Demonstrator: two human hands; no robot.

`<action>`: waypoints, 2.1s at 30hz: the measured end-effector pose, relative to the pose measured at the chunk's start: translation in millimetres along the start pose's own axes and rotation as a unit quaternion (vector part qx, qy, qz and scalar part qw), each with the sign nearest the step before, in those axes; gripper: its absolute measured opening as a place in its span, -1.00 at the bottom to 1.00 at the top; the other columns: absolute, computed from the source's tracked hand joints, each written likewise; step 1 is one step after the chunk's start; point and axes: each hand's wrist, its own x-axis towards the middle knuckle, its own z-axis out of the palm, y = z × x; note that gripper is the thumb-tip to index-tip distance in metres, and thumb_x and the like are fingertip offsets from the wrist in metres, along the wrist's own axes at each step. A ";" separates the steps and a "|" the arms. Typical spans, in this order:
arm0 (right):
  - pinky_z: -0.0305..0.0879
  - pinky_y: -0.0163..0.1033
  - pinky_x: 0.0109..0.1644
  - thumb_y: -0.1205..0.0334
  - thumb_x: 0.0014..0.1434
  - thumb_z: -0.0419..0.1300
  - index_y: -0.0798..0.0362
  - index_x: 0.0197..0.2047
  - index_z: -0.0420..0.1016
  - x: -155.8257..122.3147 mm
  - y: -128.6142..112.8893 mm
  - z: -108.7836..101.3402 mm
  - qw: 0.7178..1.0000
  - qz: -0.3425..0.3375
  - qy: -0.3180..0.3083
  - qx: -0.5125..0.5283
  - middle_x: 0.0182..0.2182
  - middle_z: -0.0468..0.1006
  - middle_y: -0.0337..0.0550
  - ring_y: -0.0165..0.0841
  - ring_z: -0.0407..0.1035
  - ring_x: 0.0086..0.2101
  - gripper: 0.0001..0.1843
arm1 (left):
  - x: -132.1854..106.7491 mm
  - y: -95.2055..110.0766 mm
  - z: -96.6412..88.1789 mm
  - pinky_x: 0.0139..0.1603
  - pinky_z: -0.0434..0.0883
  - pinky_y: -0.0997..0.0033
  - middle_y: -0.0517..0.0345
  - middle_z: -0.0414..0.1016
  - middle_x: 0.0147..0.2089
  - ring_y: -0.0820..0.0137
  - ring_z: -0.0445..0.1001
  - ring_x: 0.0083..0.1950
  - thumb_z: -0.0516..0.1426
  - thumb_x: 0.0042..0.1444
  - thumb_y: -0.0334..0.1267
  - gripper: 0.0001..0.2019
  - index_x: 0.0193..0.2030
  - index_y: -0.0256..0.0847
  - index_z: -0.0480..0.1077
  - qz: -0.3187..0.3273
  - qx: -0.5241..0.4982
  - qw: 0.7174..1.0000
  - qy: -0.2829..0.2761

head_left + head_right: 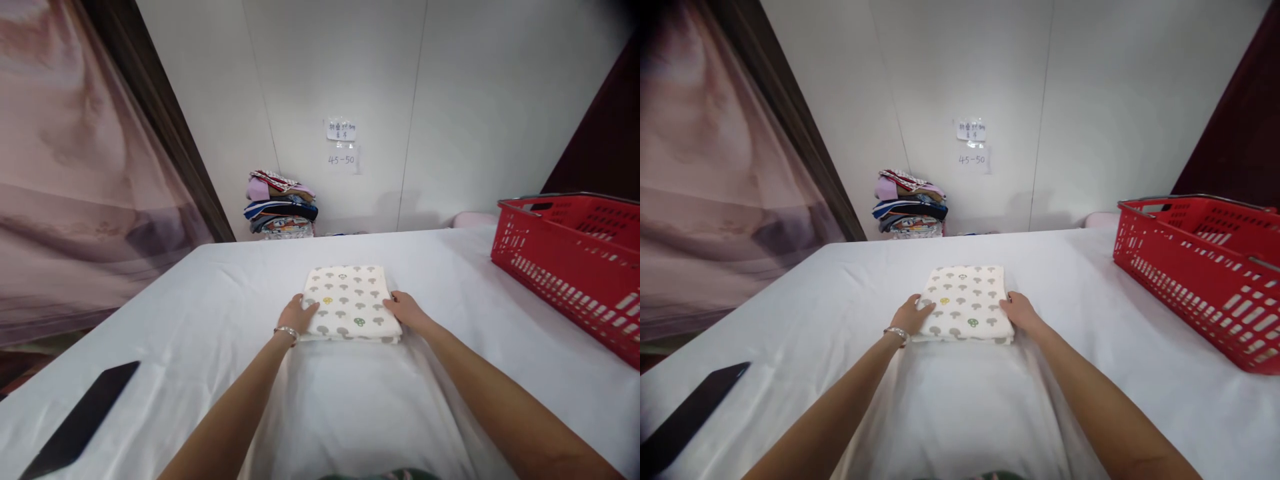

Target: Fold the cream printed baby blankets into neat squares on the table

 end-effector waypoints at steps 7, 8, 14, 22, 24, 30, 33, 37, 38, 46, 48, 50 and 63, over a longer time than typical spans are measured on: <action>0.14 -0.36 -0.45 0.10 0.05 0.07 0.14 -0.31 0.41 -16.0 2.3 9.4 0.999 0.000 -0.008 0.046 -0.42 0.49 -0.12 -0.39 0.32 -0.46 -0.73 | 4.5 -14.6 0.0 0.01 0.26 0.32 -0.08 0.31 0.12 0.20 0.33 0.08 -0.01 0.04 0.08 -0.40 0.17 -0.21 0.12 -0.005 -0.007 0.999 -0.035; 0.14 -0.36 -0.47 0.08 0.04 0.08 0.14 -0.28 0.41 -17.1 2.2 8.6 0.998 0.010 -0.019 0.062 -0.41 0.50 -0.11 -0.39 0.33 -0.48 -0.70 | 2.9 -13.5 -0.7 0.01 0.26 0.30 -0.08 0.30 0.13 0.20 0.32 0.08 -0.02 0.04 0.08 -0.39 0.18 -0.21 0.11 -0.003 0.004 1.000 -0.030; 0.20 -0.33 -0.37 0.07 0.07 0.07 0.11 -0.17 0.41 -18.0 -1.6 9.0 1.000 0.013 -0.016 0.002 -0.33 0.52 -0.06 -0.33 0.38 -0.38 -0.66 | -15.2 1.7 -1.1 0.22 0.03 0.28 -0.05 0.04 0.29 0.25 0.01 0.29 -0.06 0.11 0.01 -0.43 0.21 -0.26 0.10 0.170 0.094 0.976 0.098; 0.22 -0.25 -0.20 -0.01 0.14 -0.06 0.08 -0.09 0.37 -19.7 -1.8 1.7 0.993 -0.028 -0.063 -0.099 -0.18 0.50 -0.03 -0.24 0.37 -0.22 -0.58 | -12.5 -10.6 12.9 0.25 -0.09 0.05 0.15 -0.26 0.37 0.26 -0.25 0.36 -0.24 0.12 0.16 -0.34 0.29 -0.14 -0.07 0.184 0.117 0.975 -0.041; 0.21 -0.18 -0.14 -0.07 0.12 -0.04 0.11 0.00 0.32 -19.2 -10.4 -4.6 0.984 -0.024 -0.045 -0.170 -0.12 0.47 0.04 -0.16 0.35 -0.15 -0.49 | -10.6 -7.8 9.8 0.25 -0.11 0.03 0.15 -0.26 0.37 0.25 -0.25 0.36 -0.22 0.12 0.17 -0.33 0.29 -0.14 -0.06 0.179 0.114 0.976 -0.050; -0.17 -0.08 0.21 -0.11 0.18 -0.15 0.16 0.29 -0.14 -8.4 -57.7 6.8 0.944 -0.216 0.078 -0.237 0.28 -0.17 0.02 -0.19 -0.29 0.24 -0.27 | -5.6 23.2 4.3 0.28 -0.21 0.03 0.12 -0.26 0.37 0.24 -0.29 0.36 -0.22 0.09 0.20 -0.31 0.28 -0.14 -0.03 0.220 0.144 0.965 0.018; -0.33 -0.01 0.24 -0.17 0.16 -0.18 0.16 0.30 -0.19 5.0 -57.2 24.0 0.946 -0.178 0.033 -0.269 0.30 -0.31 -0.04 -0.18 -0.43 0.25 -0.21 | -0.9 26.7 13.1 0.28 -0.23 0.02 0.12 -0.27 0.37 0.23 -0.31 0.36 -0.25 0.09 0.21 -0.29 0.30 -0.15 -0.07 0.221 0.164 0.961 -0.001; -0.32 0.05 0.22 -0.22 0.13 -0.21 0.17 0.30 -0.16 21.4 -30.3 38.1 0.953 -0.055 -0.022 -0.297 0.30 -0.34 -0.05 -0.11 -0.40 0.24 -0.17 | 3.1 16.7 24.5 0.28 -0.22 0.02 0.12 -0.30 0.37 0.21 -0.34 0.36 -0.31 0.07 0.25 -0.24 0.32 -0.18 -0.14 0.207 0.165 0.963 -0.047; -0.33 0.05 0.22 -0.23 0.14 -0.23 0.16 0.31 -0.16 23.4 -24.6 39.5 0.953 -0.053 -0.018 -0.298 0.30 -0.35 -0.06 -0.11 -0.42 0.24 -0.17 | 3.4 14.6 25.3 0.28 -0.23 0.02 0.12 -0.31 0.37 0.21 -0.34 0.36 -0.31 0.07 0.26 -0.23 0.32 -0.18 -0.14 0.207 0.162 0.964 -0.048; -0.39 0.09 0.22 -0.24 0.13 -0.24 0.19 0.31 -0.16 28.4 -31.7 35.5 0.947 -0.051 -0.038 -0.315 0.30 -0.34 -0.05 -0.12 -0.49 0.24 -0.15 | 19.2 38.2 10.6 0.26 -0.16 -0.03 0.10 -0.22 0.37 0.20 -0.26 0.36 -0.27 0.06 0.26 -0.28 0.28 -0.10 -0.04 0.171 0.129 0.974 -0.066; -0.43 0.10 0.22 -0.25 0.13 -0.23 0.20 0.30 -0.16 37.1 -39.6 34.5 0.944 -0.067 -0.023 -0.322 0.30 -0.32 -0.01 -0.14 -0.51 0.24 -0.14 | 34.3 52.4 9.4 0.27 -0.20 -0.03 0.12 -0.26 0.37 0.20 -0.30 0.36 -0.30 0.07 0.26 -0.27 0.29 -0.12 -0.06 0.198 0.140 0.969 -0.043; -0.47 0.09 0.22 -0.24 0.13 -0.24 0.21 0.30 -0.16 49.1 -44.7 34.4 0.940 -0.090 -0.002 -0.329 0.29 -0.32 0.00 -0.17 -0.52 0.24 -0.15 | 52.7 63.1 12.4 0.27 -0.25 -0.03 0.15 -0.31 0.38 0.22 -0.35 0.36 -0.32 0.07 0.25 -0.26 0.30 -0.13 -0.08 0.221 0.156 0.962 -0.029; -0.32 -0.01 0.25 -0.24 0.07 -0.07 0.10 0.24 0.06 75.8 -29.7 29.0 0.992 -0.061 -0.013 -0.107 0.27 -0.07 -0.04 -0.18 -0.30 0.24 -0.20 | 90.2 53.1 31.1 0.27 -0.23 -0.05 0.19 -0.30 0.37 0.21 -0.34 0.36 -0.35 0.07 0.25 -0.26 0.31 -0.10 -0.12 0.176 0.151 0.971 -0.049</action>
